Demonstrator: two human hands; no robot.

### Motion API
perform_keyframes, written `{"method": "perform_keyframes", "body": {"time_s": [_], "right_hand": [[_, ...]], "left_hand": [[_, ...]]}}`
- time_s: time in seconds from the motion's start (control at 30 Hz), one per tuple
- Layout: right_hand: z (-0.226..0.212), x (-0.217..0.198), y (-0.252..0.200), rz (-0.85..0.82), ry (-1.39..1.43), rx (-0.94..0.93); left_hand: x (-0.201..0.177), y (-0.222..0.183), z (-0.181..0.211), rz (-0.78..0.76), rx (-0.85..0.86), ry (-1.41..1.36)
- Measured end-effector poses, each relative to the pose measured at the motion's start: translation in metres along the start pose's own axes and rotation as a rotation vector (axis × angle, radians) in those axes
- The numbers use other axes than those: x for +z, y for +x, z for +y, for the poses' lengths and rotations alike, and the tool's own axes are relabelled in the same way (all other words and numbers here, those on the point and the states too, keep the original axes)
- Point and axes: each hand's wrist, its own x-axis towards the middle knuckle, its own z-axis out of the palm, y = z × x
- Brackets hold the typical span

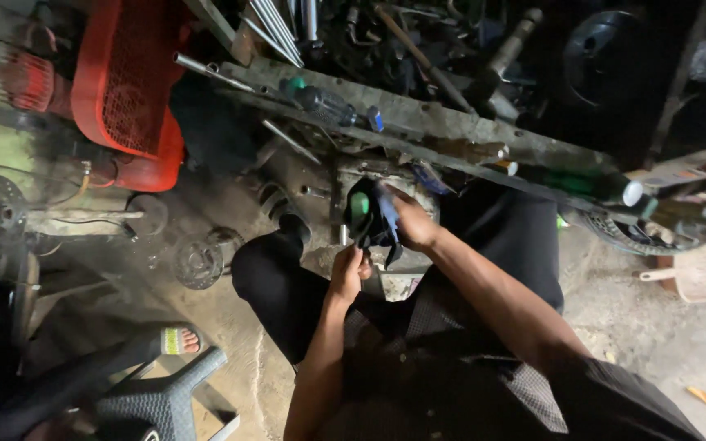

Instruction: Cleaning and inspecting motorcycle engine components using a rag and a screwdriver.

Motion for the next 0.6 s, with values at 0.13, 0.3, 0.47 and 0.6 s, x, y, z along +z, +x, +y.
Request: {"method": "perform_keyframes", "body": {"time_s": [0.13, 0.3, 0.47, 0.6], "right_hand": [[-0.051, 0.031, -0.036, -0.111, 0.254, -0.053], [-0.074, 0.029, -0.037, -0.289, -0.825, -0.344], [-0.099, 0.021, -0.035, -0.397, -0.949, -0.057], [-0.114, 0.028, -0.04, -0.326, -0.873, 0.12]], "left_hand": [[0.001, 0.002, -0.001, 0.093, -0.021, -0.129], [0.018, 0.004, 0.008, 0.251, -0.113, 0.064], [0.037, -0.001, 0.016, 0.25, -0.103, 0.162], [0.055, 0.0, 0.032, 0.338, 0.002, 0.193]]}}
